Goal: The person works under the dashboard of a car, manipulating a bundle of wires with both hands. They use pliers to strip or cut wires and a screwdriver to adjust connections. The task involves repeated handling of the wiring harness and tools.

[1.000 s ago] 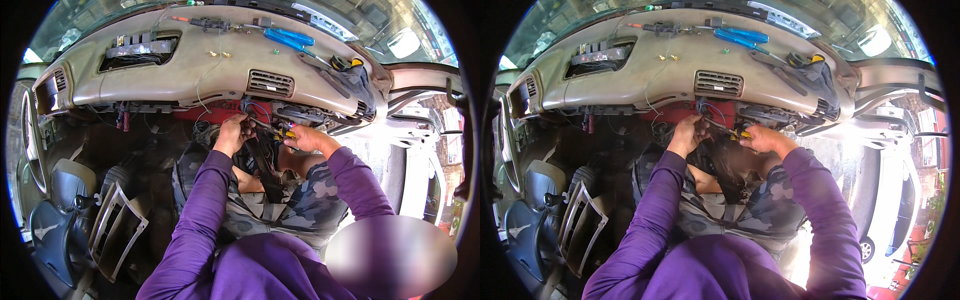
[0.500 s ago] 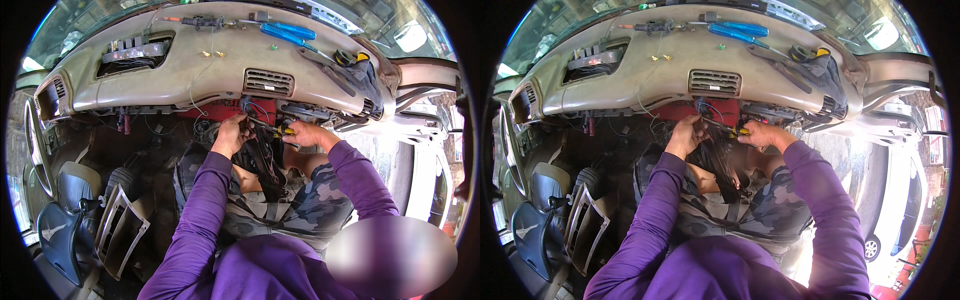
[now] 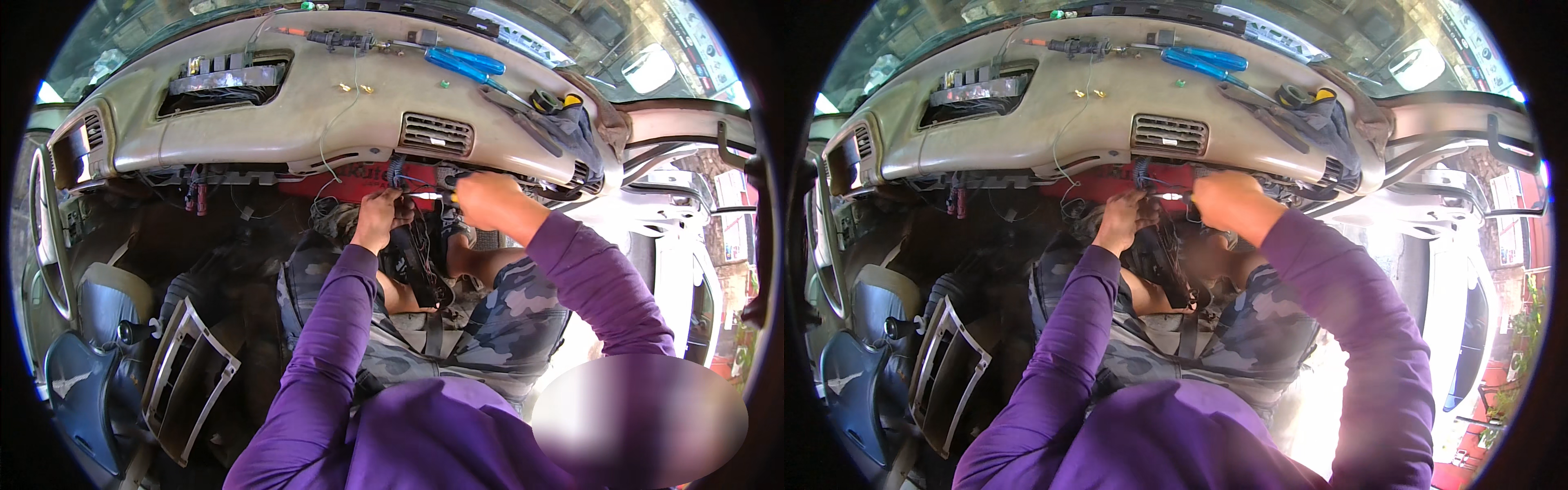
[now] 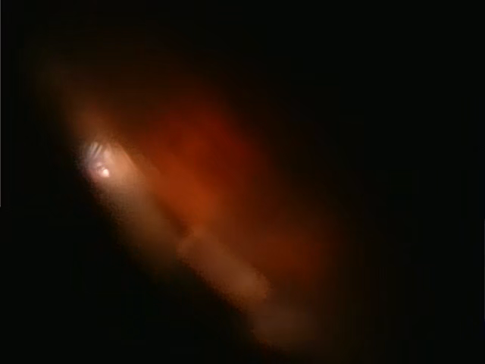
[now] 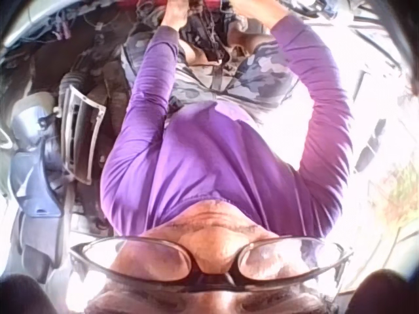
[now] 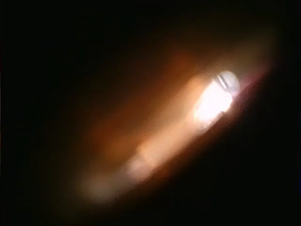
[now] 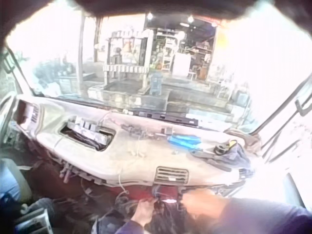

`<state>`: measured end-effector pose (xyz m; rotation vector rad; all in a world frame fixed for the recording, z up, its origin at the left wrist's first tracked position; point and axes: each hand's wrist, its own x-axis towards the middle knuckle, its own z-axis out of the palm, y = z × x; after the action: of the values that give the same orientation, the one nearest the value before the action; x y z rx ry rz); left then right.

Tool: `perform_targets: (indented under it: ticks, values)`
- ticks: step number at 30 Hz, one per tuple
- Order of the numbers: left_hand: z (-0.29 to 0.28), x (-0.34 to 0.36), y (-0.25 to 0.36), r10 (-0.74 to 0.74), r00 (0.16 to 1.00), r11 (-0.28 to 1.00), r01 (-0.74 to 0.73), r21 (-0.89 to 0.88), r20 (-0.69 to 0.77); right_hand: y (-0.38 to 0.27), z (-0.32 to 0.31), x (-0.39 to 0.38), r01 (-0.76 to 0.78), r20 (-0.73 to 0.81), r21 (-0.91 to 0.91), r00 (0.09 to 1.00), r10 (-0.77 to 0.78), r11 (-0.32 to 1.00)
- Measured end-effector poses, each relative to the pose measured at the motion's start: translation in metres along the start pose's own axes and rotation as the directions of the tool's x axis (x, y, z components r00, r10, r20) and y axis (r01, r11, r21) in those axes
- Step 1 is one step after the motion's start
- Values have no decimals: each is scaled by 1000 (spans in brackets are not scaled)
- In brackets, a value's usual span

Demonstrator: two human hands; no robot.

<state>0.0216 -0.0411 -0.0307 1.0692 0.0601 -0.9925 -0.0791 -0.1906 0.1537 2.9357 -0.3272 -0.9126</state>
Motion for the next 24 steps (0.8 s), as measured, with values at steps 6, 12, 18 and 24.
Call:
perform_targets:
  ticks: [6, 12, 18, 24]
  values:
    - [-9, 5, -6, 453, 876, 780, -480, 401, 167, -126, -12, 40, -404, -142, -534, 909, 392, 743]
    - [38, -35, 54, 12, 999, 978, -20, 210, 40, -131, 11, 64, -242, -21, -809, 923, 384, 536]
    - [-11, 10, -8, 62, 998, 998, -62, -12, -4, -59, -35, -15, -215, -4, -163, 976, 217, 963]
    - [12, 0, -1, 39, 999, 997, -38, -69, 7, -1, 82, -50, -403, 403, 915, 908, -113, 17]
